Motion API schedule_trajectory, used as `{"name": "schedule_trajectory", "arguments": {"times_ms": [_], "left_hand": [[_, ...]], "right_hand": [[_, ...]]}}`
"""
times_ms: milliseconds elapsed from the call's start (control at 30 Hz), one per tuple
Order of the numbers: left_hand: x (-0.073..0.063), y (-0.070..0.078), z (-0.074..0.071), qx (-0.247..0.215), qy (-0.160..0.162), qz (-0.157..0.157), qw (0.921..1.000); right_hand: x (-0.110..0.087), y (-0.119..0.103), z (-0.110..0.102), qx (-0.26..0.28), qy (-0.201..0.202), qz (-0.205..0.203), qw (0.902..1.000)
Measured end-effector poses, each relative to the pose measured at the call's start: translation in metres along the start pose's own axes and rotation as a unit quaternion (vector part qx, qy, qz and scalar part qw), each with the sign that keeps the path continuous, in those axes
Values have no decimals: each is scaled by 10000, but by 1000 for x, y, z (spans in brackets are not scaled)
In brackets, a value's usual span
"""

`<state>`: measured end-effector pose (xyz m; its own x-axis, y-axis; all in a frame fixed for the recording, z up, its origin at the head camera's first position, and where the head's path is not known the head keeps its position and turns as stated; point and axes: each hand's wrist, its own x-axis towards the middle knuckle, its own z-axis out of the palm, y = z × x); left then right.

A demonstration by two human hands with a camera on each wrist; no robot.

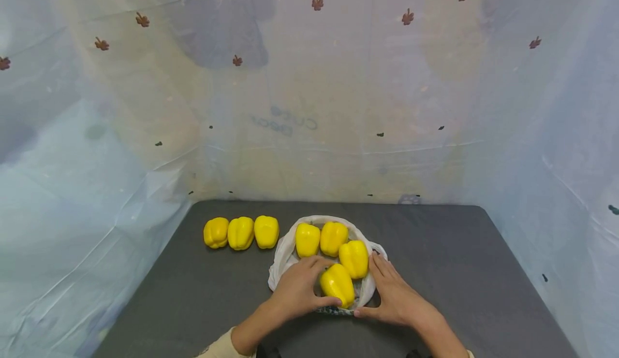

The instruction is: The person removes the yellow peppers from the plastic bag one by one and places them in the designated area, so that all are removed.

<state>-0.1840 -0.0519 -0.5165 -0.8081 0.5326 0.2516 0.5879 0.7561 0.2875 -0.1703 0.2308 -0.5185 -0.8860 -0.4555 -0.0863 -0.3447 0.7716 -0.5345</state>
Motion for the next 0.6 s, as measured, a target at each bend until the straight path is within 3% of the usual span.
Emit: {"name": "schedule_trajectory", "arguments": {"times_ms": [200, 600], "left_hand": [[0, 4, 4, 283, -21, -204, 9994], [-1, 9, 2, 199, -309, -477, 9982]], "right_hand": [[-1, -1, -1, 8, 76, -101, 9999], [-2, -1, -1, 18, 57, -43, 10000]]}}
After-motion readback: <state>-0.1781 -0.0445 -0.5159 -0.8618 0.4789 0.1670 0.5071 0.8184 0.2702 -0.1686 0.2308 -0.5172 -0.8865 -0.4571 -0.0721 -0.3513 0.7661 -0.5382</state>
